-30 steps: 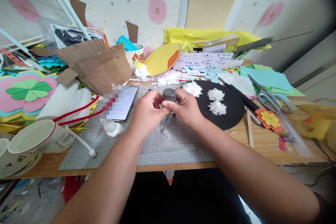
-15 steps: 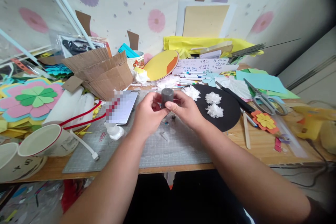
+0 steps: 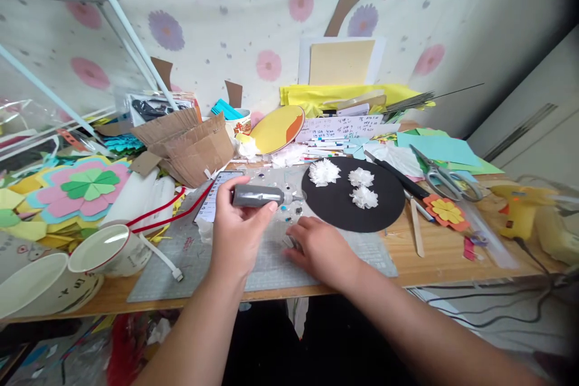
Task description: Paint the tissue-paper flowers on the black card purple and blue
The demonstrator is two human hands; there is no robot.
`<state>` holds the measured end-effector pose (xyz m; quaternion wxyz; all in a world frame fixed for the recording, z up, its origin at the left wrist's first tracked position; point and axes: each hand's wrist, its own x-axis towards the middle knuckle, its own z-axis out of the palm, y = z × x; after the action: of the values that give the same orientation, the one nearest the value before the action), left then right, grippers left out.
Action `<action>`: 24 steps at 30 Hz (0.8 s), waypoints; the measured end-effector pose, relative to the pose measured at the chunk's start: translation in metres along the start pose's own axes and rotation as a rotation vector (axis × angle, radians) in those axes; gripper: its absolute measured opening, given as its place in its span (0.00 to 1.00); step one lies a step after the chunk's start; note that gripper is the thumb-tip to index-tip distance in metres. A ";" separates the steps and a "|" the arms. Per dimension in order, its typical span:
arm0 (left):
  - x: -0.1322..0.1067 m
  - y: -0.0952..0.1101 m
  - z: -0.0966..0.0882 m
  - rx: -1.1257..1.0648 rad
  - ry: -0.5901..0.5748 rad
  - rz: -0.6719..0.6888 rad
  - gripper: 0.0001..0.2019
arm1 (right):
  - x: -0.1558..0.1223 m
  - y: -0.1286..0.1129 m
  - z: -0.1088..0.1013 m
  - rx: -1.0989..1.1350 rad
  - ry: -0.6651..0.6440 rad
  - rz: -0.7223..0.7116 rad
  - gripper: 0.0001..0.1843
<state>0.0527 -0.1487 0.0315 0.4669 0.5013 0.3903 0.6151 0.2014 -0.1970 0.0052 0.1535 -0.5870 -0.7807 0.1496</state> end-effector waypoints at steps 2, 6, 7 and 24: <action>-0.006 0.003 -0.003 -0.015 0.029 -0.021 0.26 | 0.003 -0.005 0.008 -0.035 -0.003 -0.008 0.07; -0.016 0.008 -0.006 -0.100 0.078 -0.065 0.27 | 0.007 -0.005 0.014 -0.062 0.026 -0.003 0.08; -0.018 0.009 -0.006 -0.129 0.085 -0.073 0.27 | 0.007 -0.006 0.015 -0.056 0.035 -0.006 0.09; -0.053 0.011 -0.007 -0.278 -0.006 -0.254 0.24 | -0.025 0.024 -0.041 0.567 0.526 -0.187 0.12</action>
<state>0.0469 -0.2023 0.0270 0.6065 0.3804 0.3605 0.5979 0.2464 -0.2127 0.0309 0.5172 -0.4662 -0.6925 0.1889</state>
